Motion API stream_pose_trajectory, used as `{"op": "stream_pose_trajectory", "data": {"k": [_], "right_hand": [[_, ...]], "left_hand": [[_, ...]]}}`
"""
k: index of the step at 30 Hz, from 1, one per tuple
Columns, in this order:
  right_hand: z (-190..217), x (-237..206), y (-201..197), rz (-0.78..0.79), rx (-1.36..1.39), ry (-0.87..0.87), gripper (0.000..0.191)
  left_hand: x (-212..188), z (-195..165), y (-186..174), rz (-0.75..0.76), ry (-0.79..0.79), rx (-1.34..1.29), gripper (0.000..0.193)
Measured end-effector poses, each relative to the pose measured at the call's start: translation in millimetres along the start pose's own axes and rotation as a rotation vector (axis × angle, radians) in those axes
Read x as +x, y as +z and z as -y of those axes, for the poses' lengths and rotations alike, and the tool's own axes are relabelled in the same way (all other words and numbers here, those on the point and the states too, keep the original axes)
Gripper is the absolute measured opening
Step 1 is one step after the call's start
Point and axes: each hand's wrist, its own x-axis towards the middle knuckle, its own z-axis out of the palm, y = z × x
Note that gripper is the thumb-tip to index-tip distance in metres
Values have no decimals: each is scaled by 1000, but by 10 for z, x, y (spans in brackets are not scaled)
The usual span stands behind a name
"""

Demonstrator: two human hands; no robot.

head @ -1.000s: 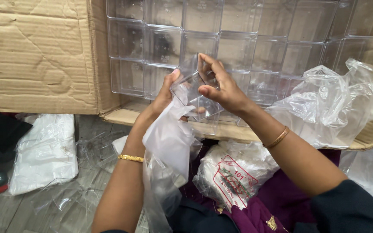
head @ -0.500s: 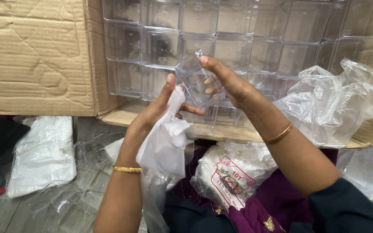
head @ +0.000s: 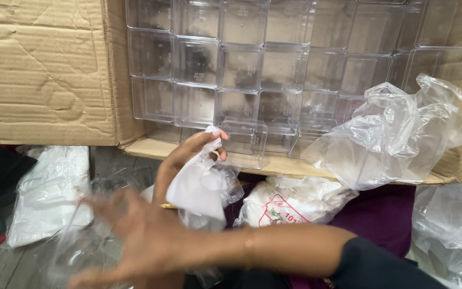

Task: The person picks clear plastic boxes one at a time from a cardboard box and places them into a plastic bag. They then gather the bag's handles and tie the bag closed around the packed boxes.

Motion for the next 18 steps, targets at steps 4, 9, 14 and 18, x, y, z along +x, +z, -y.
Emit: {"op": "stream_pose_trajectory", "data": {"k": [4,9,14,18], "right_hand": [[16,33,489,89,373,-286,99],[-204,-200,-34,11,674,-346,95],[-220,-317,-847,-453,425,-94,104],[122,-421,-741,-527,21,-447,101]], "left_hand": [[27,109,23,-56,17,-30,35],[44,140,-219,-5,192,31,38],[-75,158,-209,-110,177,-22,47],[62,75,54,-316,173,-25,59]]}}
